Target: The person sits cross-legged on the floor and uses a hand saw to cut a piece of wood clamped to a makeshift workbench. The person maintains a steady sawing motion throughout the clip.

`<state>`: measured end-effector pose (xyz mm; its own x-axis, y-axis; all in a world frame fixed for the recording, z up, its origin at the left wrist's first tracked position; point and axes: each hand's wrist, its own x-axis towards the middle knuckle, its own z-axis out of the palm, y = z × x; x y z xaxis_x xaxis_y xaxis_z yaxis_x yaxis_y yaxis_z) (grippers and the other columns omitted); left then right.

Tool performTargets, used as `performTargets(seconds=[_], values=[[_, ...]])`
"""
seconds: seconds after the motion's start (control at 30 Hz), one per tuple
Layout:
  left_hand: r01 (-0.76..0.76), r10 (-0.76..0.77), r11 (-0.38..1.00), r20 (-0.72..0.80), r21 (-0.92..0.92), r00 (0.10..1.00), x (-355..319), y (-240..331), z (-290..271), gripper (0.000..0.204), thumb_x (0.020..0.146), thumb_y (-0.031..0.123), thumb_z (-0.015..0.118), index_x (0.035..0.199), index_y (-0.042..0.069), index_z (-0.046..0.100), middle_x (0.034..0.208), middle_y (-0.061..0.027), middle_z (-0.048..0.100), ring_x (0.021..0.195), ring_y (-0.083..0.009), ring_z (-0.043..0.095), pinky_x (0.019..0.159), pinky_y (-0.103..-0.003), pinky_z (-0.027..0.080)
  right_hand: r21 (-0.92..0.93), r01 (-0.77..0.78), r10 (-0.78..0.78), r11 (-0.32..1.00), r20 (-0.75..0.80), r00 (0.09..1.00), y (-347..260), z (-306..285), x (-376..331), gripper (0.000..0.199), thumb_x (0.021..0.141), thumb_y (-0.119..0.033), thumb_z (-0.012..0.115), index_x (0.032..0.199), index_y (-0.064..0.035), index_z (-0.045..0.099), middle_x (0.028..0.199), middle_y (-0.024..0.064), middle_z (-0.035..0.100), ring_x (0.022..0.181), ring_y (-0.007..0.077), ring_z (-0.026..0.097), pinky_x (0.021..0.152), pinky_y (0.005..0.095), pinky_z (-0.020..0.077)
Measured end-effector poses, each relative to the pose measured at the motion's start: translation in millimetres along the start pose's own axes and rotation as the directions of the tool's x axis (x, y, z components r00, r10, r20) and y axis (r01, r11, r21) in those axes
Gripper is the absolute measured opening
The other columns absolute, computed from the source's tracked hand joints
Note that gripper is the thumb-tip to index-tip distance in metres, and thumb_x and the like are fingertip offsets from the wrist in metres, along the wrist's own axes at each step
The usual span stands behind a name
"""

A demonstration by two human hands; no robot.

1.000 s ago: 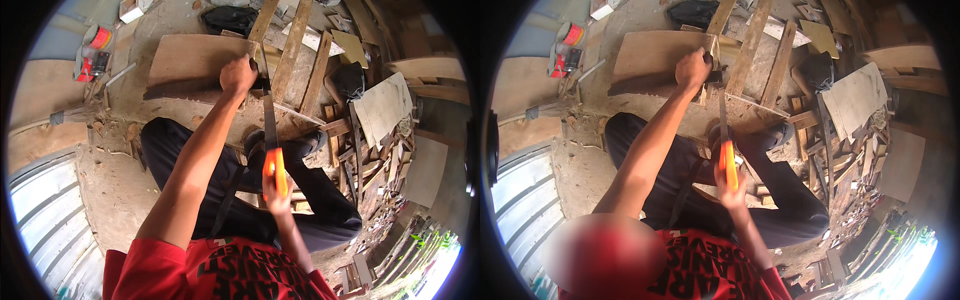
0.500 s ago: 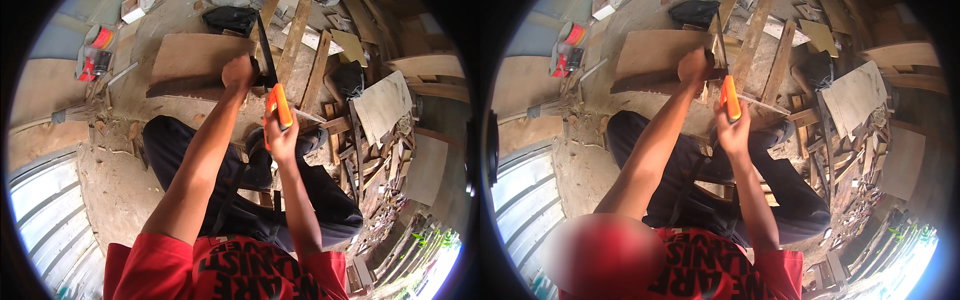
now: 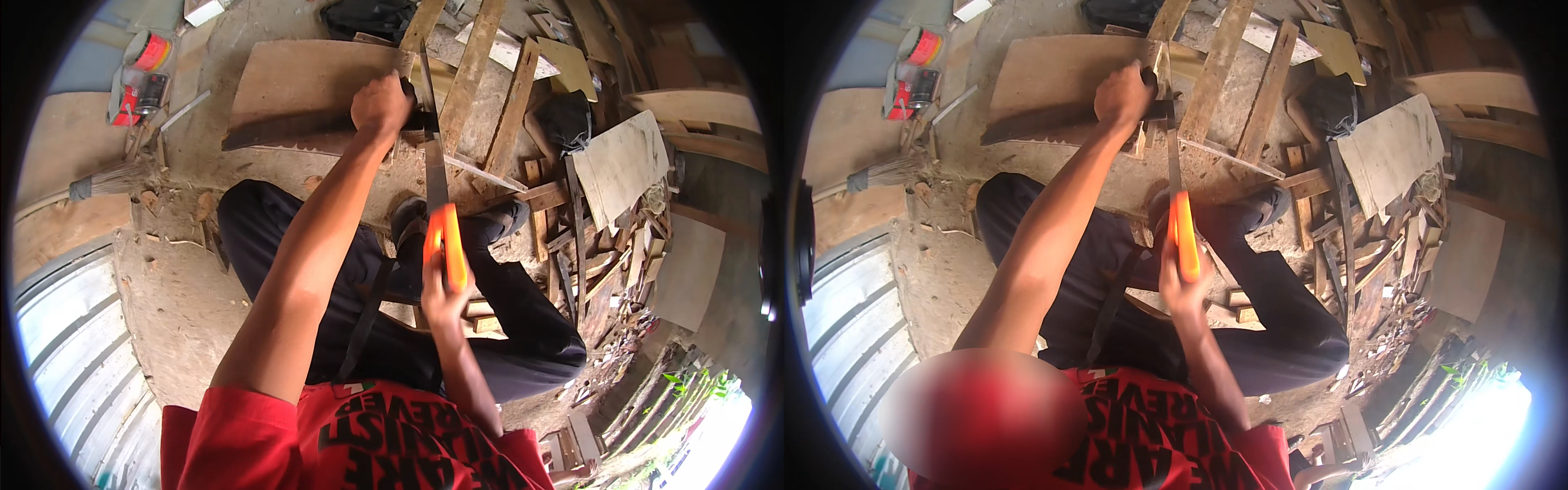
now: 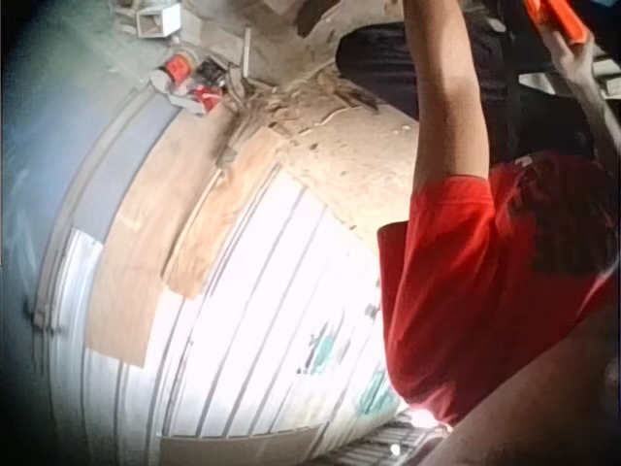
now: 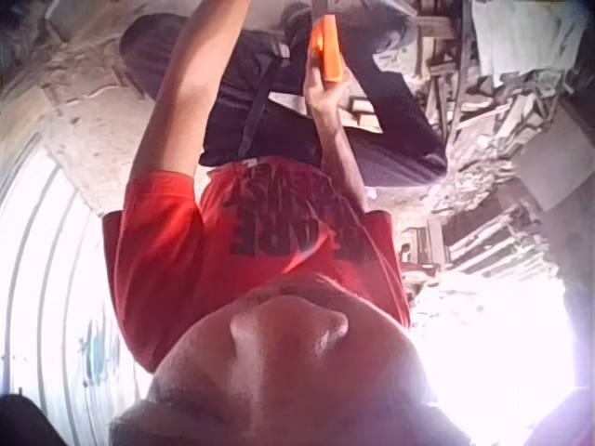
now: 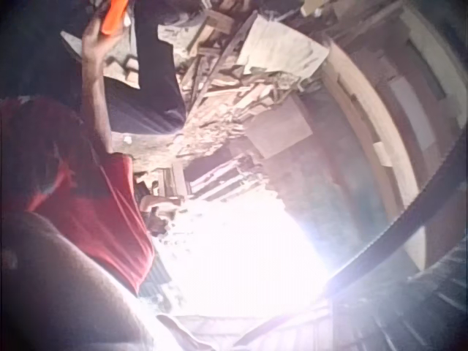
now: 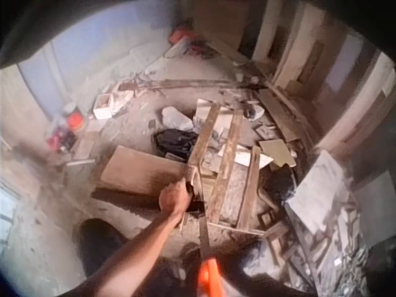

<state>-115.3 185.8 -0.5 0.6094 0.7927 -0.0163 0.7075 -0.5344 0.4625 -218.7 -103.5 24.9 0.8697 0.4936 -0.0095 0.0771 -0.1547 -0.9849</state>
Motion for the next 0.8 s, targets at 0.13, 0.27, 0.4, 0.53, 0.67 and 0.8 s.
performTargets(seconds=[0.13,0.27,0.4,0.53,0.67,0.8], values=[[0.051,-0.052,0.999,0.061,0.017,0.997,-5,11,-5,0.026,0.092,0.031,0.055,0.096,0.008,0.065,0.084,-0.0191,0.071,0.083,-0.0369,0.07,0.076,-0.048,0.056,-0.077,-0.092,0.089,0.993,-0.042,0.995,0,-48,-88,0.012,0.092,-0.009,0.062,0.093,0.0028,0.061,0.062,0.0031,0.053,0.05,0.0107,0.051,0.047,0.026,0.0393],[0.019,-0.019,1.0,0.027,0.018,0.999,-3,2,-2,0.025,0.091,0.029,0.054,0.097,0.008,0.066,0.086,-0.0193,0.071,0.083,-0.0375,0.07,0.076,-0.048,0.056,-0.101,-0.043,0.043,0.994,-0.008,0.999,-14,-23,-18,0.015,0.091,-0.009,0.058,0.087,0.0037,0.064,0.061,0.0049,0.057,0.053,0.0114,0.057,0.05,0.029,0.0434],[-0.019,0.017,0.999,0.04,0.04,0.999,6,7,5,0.02,0.089,0.023,0.056,0.098,0.009,0.068,0.092,-0.0189,0.072,0.089,-0.0356,0.071,0.079,-0.046,0.057,-0.06,0.06,-0.062,0.996,-0.023,0.998,9,24,90,0.01,0.088,-0.008,0.06,0.089,0.0019,0.063,0.064,0.0051,0.059,0.057,0.0098,0.055,0.054,0.0284,0.0462],[0.018,-0.022,0.999,0.093,0.044,0.995,3,0,-1,0.02,0.088,0.023,0.058,0.097,0.008,0.067,0.097,-0.0186,0.072,0.094,-0.0346,0.07,0.082,-0.044,0.057,-0.012,0.029,-0.029,1.0,-0.016,0.999,-13,25,61,0.013,0.087,-0.011,0.064,0.091,0.0014,0.064,0.066,0.004,0.059,0.06,0.0077,0.055,0.055,0.0259,0.0461],[0.047,-0.045,0.998,0.062,-0.029,0.997,-4,9,-8,0.026,0.091,0.03,0.055,0.095,0.007,0.064,0.089,-0.0212,0.071,0.088,-0.0393,0.069,0.08,-0.049,0.055,-0.338,0.088,-0.074,0.937,0.055,0.996,-23,-28,-39,0.021,0.089,-0.017,0.062,0.09,0.0038,0.066,0.065,0.0111,0.06,0.053,0.0229,0.064,0.049,0.0318,0.0465],[0.059,-0.058,0.998,0.071,-0.009,0.996,-7,10,-6,0.026,0.091,0.031,0.054,0.095,0.007,0.064,0.09,-0.0209,0.071,0.089,-0.039,0.069,0.08,-0.05,0.055,-0.231,0.049,-0.05,0.972,0.003,0.999,-23,-30,-47,0.027,0.091,-0.023,0.06,0.09,0.0043,0.065,0.064,0.0091,0.058,0.052,0.0189,0.061,0.05,0.0305,0.0469]])
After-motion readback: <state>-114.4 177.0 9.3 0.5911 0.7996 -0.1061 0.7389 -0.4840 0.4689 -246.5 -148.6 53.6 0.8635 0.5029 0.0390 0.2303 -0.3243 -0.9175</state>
